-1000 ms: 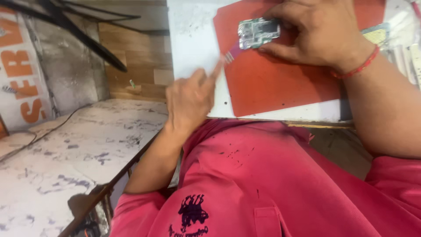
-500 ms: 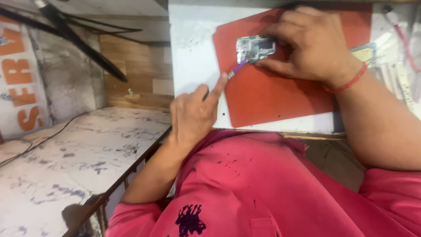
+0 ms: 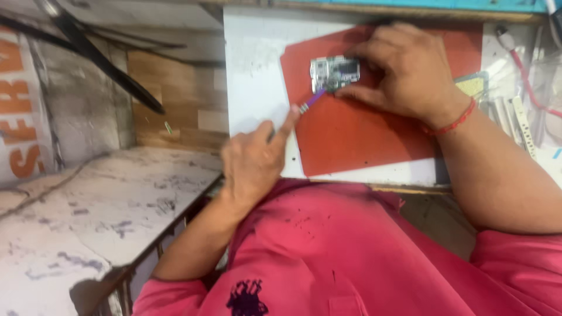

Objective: The person cleans a small circuit board with a brush and then uses a hot air gun to apply heat to specific components. The task involves precise manipulation of the board and tools on a workbench.

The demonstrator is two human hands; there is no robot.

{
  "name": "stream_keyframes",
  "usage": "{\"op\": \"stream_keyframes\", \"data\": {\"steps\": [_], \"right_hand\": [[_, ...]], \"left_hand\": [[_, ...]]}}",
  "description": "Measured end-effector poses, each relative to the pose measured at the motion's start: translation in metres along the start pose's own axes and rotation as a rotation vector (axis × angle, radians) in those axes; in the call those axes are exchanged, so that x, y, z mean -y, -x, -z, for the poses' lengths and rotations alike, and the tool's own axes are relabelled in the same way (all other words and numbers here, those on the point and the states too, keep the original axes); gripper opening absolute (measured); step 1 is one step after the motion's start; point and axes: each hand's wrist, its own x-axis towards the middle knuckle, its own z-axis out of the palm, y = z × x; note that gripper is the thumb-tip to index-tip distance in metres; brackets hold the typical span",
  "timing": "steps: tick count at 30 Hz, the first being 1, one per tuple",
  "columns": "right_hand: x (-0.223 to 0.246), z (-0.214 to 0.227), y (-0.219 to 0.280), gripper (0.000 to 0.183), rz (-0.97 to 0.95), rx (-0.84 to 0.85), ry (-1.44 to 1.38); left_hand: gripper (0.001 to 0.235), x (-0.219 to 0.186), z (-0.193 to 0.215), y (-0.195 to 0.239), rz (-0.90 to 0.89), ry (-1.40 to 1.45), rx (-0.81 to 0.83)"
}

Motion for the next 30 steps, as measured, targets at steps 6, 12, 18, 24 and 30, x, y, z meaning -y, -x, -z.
{"op": "stream_keyframes", "data": {"steps": [6, 12, 18, 24, 30], "right_hand": [[-0.003, -0.003, 0.003, 0.047, -0.012, -0.008, 0.001], [0.001, -0.003, 0.001, 0.047, -0.052, 0.024, -0.022], [0.000, -0.008, 0.003, 0.047, -0.033, 0.014, -0.023], [0.007, 0.002, -0.005, 0.050, 0.018, -0.018, -0.018], [0.055, 0.011, -0.015, 0.035, 0.041, 0.083, -0.343]], "left_hand": [[0.053, -0.001, 0.008, -0.011, 0.007, 0.034, 0.031], [0.059, 0.003, 0.010, -0.009, -0.055, -0.044, 0.090], [0.054, 0.004, -0.002, 0.001, -0.009, -0.071, 0.099], [0.032, 0.004, 0.003, 0.017, 0.216, 0.318, -0.105], [0.035, -0.028, -0.025, 0.021, 0.646, 1.858, 0.091]]}}
